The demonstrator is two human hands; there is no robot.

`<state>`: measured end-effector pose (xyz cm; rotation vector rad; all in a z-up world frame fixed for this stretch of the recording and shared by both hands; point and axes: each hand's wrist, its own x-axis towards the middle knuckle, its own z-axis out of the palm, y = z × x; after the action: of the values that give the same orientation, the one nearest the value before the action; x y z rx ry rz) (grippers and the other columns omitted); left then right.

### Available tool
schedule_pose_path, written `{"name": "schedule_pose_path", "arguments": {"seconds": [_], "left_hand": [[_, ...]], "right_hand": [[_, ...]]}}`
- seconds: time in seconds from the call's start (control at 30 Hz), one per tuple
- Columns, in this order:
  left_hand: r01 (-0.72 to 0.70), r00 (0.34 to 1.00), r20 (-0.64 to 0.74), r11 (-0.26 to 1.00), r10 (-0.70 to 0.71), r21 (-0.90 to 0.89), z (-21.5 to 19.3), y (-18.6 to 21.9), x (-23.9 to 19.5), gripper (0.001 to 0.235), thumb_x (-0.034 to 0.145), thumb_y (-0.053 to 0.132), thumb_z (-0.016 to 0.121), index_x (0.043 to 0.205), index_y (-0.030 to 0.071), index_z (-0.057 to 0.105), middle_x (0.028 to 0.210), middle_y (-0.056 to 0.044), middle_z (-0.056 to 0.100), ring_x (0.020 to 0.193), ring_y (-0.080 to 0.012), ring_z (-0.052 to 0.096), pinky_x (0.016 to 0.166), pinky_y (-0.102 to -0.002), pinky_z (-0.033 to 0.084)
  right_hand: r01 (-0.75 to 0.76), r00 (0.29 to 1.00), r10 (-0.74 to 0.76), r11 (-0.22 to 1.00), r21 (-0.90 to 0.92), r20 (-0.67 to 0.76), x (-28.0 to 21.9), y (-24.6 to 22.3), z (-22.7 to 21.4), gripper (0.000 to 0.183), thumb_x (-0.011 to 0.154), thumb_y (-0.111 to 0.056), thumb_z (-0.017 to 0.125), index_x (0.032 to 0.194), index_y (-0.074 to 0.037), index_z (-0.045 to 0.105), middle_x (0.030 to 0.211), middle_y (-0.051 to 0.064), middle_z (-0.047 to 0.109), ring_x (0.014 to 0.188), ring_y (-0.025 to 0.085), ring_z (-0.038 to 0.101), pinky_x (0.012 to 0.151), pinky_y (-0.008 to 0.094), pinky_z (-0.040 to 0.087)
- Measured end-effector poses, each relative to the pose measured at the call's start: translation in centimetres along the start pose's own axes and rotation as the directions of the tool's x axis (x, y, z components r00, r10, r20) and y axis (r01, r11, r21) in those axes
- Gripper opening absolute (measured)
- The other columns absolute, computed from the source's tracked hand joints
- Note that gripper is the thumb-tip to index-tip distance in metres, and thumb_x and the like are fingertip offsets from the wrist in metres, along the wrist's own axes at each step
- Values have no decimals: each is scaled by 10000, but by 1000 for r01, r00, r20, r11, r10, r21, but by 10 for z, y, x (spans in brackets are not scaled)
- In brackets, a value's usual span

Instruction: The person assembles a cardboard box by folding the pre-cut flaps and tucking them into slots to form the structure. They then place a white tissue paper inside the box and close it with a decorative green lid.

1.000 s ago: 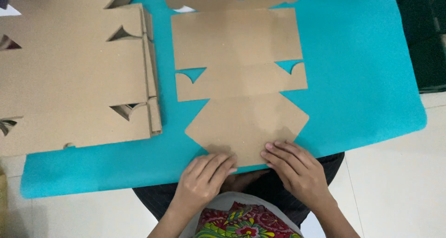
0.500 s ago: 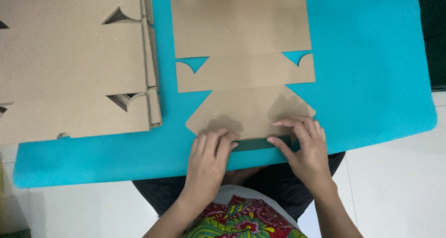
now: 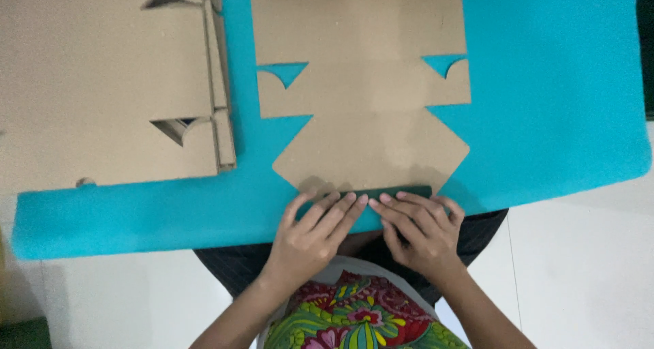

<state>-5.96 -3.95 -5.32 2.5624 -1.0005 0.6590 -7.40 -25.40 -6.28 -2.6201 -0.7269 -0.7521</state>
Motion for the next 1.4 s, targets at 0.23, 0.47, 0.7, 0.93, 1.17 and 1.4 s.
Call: {"name": "schedule_pose_path", "arguments": {"seconds": [0.23,0.47,0.7,0.93,1.17,1.4], "left_hand": [[75,986,-143,994,-86,-82,4,1,-6,203,931,102,683,1119,144,747,1093,-15,733,1014,-159,684,996,-445,497],[73,992,-99,994,-82,-83,1,2,-10,227,930,108,666,1140,160,736,1090,8,730,1031,-148,679,1004,-430,478],[102,993,59,994,-99,-48,-13,18,16,209,989,100,523,1121,59,680,1111,-78,673,1004,-203,625,935,-397,463],[-41,988,144,997,51,-73,35,42,43,427,995,176,501,1400,45,527,1235,-110,587,1106,-256,546,1002,-457,431],[-205,953,157,932,260,-299,14,28,39,127,1015,122,571,1111,52,616,1017,-100,568,926,-256,537,926,-442,429],[-201,941,130,825,312,-528,-14,11,19,33,977,62,597,999,69,621,982,-80,587,956,-264,552,950,-459,411]], "right_hand": [[-37,995,36,999,-3,-97,-24,16,8,202,946,-270,630,1033,-197,798,1000,-28,751,972,193,673,921,410,493],[-37,989,27,997,-68,-145,-44,48,2,217,963,-242,601,1038,-201,801,1031,-23,757,989,214,684,891,389,460],[-142,987,126,975,-171,-101,-26,35,-22,164,972,-129,627,1075,-151,752,1119,-5,720,1037,207,691,931,370,337],[-209,978,208,960,-184,-28,-29,38,-25,260,891,-386,677,1040,-174,651,1112,-6,659,1019,179,643,959,381,339],[-97,983,115,987,-131,140,-24,51,-38,689,701,-713,742,1215,-275,604,1311,-26,584,1221,217,574,1029,417,351],[146,947,-146,989,21,286,-21,51,-40,520,897,-524,549,1339,-251,557,1405,32,550,1276,230,552,1043,431,379]]}}
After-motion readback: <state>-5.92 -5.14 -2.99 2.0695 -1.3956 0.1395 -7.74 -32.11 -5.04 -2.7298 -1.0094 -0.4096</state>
